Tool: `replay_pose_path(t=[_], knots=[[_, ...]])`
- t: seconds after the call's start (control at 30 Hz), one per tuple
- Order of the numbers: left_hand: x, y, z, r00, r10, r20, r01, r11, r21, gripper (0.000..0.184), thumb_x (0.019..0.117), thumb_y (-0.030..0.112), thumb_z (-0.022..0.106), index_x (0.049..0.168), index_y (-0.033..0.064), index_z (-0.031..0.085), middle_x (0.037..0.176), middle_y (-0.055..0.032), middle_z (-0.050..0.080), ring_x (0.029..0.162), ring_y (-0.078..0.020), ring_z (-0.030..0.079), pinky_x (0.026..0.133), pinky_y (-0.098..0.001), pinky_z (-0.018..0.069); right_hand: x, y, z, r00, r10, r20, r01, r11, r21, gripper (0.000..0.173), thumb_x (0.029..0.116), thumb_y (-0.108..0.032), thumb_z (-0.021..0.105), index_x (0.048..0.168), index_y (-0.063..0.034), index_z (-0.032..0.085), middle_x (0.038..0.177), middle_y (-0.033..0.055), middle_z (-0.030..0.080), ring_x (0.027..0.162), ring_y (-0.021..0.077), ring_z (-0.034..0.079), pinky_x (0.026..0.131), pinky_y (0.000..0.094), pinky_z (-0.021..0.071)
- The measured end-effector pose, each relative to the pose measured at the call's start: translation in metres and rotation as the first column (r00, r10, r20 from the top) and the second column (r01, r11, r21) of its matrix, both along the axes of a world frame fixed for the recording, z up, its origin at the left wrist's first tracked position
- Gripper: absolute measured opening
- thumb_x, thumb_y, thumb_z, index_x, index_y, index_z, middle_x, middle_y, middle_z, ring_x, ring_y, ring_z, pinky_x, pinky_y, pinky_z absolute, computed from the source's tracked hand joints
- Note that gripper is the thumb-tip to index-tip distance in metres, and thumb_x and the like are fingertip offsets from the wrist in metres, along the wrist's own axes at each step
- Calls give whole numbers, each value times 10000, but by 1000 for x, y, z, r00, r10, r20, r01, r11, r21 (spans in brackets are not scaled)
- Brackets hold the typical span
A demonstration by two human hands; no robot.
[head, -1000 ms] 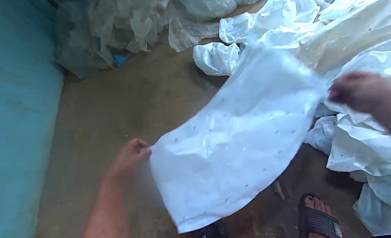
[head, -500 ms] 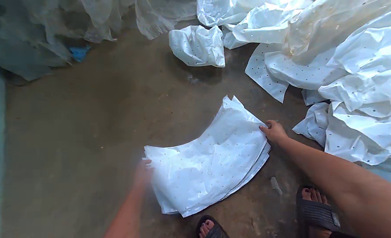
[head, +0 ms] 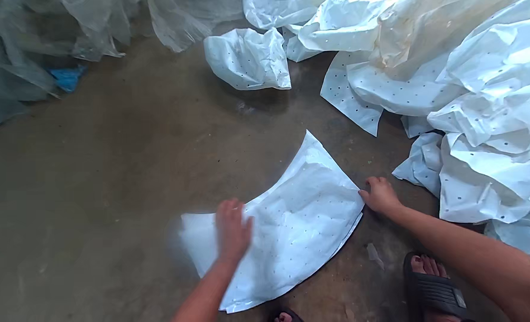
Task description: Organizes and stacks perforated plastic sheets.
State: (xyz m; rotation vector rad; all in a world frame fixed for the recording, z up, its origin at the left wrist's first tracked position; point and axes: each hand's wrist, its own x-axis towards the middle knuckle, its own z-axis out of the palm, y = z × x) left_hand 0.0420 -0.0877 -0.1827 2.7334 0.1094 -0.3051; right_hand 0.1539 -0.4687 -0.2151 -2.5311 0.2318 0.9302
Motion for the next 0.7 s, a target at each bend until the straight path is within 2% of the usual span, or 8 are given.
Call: replay_pose_path(t=[0.1, 0.2, 0.27, 0.4, 0.5, 0.57, 0.6, 0.7], knots=[[-5, -83, -29, 984, -149, 99, 164, 972, -171, 488, 958, 242, 632, 1353, -45, 619, 1494, -271, 506, 1425, -545, 381, 1145, -728, 239, -22, 32, -2, 885, 253, 390, -302, 951, 69, 481, 1008, -174, 608, 1425, 58, 545, 1520, 325, 439, 1424, 510, 402, 1160, 657, 297], [-25, -123, -69, 991, -57, 124, 68, 994, -86, 586, 953, 309, 565, 1419, -46, 563, 1523, -281, 467, 1410, -593, 365, 1086, -793, 233, -28, 77, -29, 658, 407, 634, -602, 790, 118, 493, 974, -210, 628, 1435, -37, 591, 1517, 242, 506, 1434, 452, 441, 1159, 694, 285], [-34, -131, -97, 998, 42, 50, -42, 999, -1, 635, 980, 367, 504, 1467, -41, 512, 1566, -290, 399, 1435, -609, 299, 1097, -802, 180, -10, 96, -50, 654, 485, 580, -645, 758, 94, 555, 1020, -304, 568, 1516, -64, 505, 1596, 211, 415, 1505, 417, 341, 1191, 689, 202], [-53, -123, -133, 990, -28, 138, 5, 986, 165, 723, 978, 512, 367, 1438, -9, 565, 1511, -275, 484, 1381, -601, 401, 1057, -795, 246, 43, 100, -92, 763, 577, 293, -612, 789, 41, 704, 1082, -508, 371, 1636, -90, 255, 1718, 152, 131, 1598, 316, 16, 1236, 632, -45], [-55, -123, -142, 976, -31, 215, -16, 977, 215, 760, 986, 560, 280, 1415, 21, 602, 1476, -251, 536, 1365, -579, 440, 1062, -762, 268, 71, 95, -97, 729, 610, 310, -645, 764, 13, 702, 1085, -522, 356, 1642, -109, 245, 1728, 101, 118, 1602, 268, 22, 1234, 625, -53], [-55, -124, -142, 975, -28, 221, -24, 974, 226, 766, 990, 566, 258, 1413, 32, 608, 1469, -244, 545, 1367, -563, 450, 1067, -750, 275, 91, 86, -98, 747, 520, 414, -580, 814, 23, 650, 1084, -447, 423, 1607, -72, 336, 1695, 141, 239, 1583, 329, 152, 1229, 655, 27], [-55, -123, -142, 975, -28, 221, -24, 973, 231, 766, 992, 567, 253, 1410, 34, 611, 1466, -245, 548, 1365, -556, 457, 1069, -746, 275, 103, 78, -98, 778, 400, 484, -473, 880, 33, 613, 1074, -387, 473, 1567, -30, 402, 1650, 209, 315, 1551, 407, 224, 1222, 670, 93], [-56, -123, -141, 974, -28, 225, -30, 967, 252, 777, 995, 584, 228, 1418, 54, 608, 1469, -241, 547, 1375, -541, 453, 1084, -722, 270, 151, 35, -73, 840, -62, 538, 50, 998, 37, 599, 1068, -282, 487, 1522, 94, 381, 1557, 355, 367, 1471, 526, 313, 1212, 629, 216]])
